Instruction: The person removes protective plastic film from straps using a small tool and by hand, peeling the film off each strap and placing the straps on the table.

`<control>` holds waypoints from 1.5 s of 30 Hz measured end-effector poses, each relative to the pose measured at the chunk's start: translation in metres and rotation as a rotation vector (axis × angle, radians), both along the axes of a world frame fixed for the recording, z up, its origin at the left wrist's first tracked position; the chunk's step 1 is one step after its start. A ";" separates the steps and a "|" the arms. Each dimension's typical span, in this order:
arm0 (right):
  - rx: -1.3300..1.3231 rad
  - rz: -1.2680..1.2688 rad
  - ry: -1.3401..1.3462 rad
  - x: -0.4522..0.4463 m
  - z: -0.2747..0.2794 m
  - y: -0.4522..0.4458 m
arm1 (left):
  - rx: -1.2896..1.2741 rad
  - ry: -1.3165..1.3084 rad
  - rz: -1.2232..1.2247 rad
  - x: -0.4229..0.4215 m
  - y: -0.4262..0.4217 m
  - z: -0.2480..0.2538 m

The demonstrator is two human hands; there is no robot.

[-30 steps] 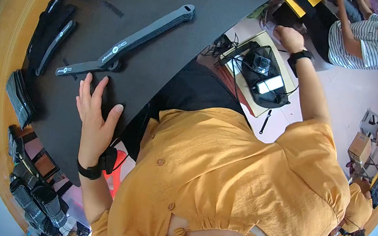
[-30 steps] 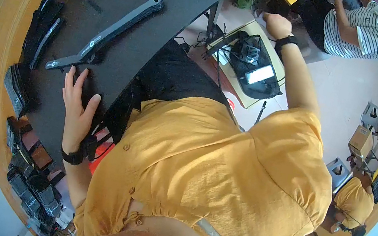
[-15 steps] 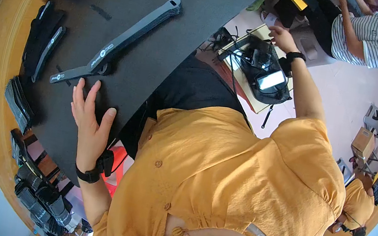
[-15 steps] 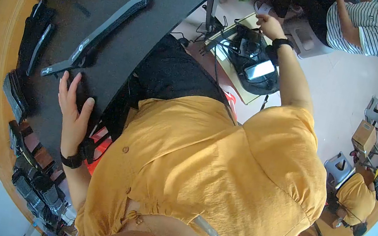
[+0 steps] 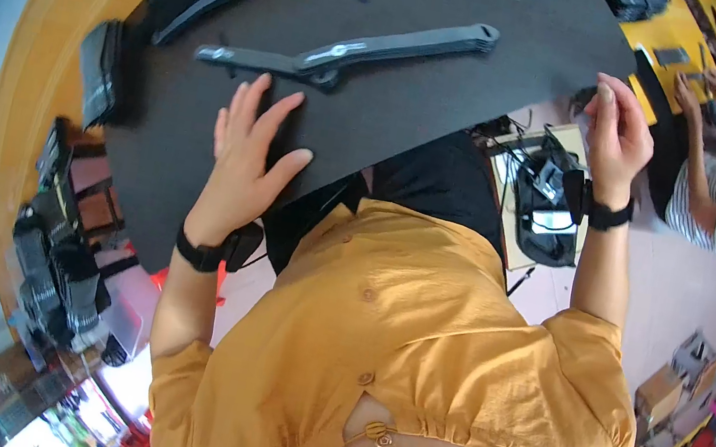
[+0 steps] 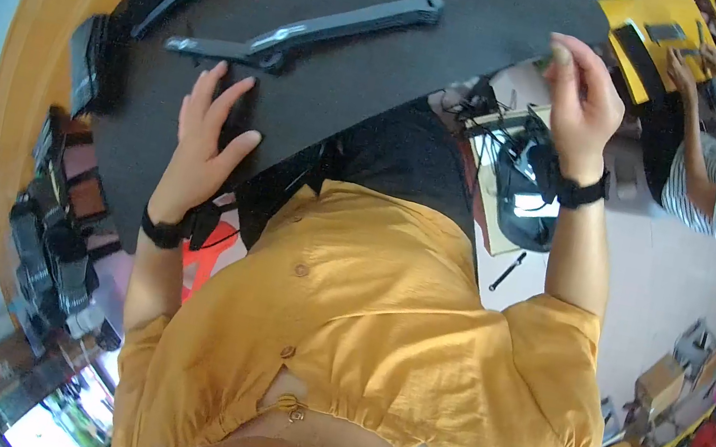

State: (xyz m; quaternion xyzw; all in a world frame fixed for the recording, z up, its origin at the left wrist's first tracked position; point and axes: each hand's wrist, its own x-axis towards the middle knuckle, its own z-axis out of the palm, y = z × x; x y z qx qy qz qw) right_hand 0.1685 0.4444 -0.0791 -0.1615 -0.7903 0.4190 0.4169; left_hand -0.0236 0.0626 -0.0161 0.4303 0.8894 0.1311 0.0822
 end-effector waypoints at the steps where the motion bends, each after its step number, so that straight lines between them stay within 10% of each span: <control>1: 0.059 0.088 0.011 -0.013 0.021 -0.021 | 0.003 -0.014 -0.002 0.000 -0.001 -0.001; 13: 0.730 0.533 -0.374 -0.140 0.065 -0.134 | 0.329 -0.275 0.050 0.001 -0.010 0.020; 24: 0.341 0.658 -0.165 -0.121 0.079 -0.163 | 1.348 -1.746 0.510 -0.009 0.026 -0.003; 32: 0.367 0.667 -0.153 -0.119 0.078 -0.175 | 1.490 -1.518 0.584 -0.030 0.041 -0.013; 41: 0.250 0.712 0.035 -0.144 0.133 -0.180 | 1.465 -0.967 0.023 -0.049 0.028 0.076; 45: -0.012 0.901 -0.429 -0.139 0.145 -0.185 | 1.409 -0.907 0.032 -0.023 0.028 0.073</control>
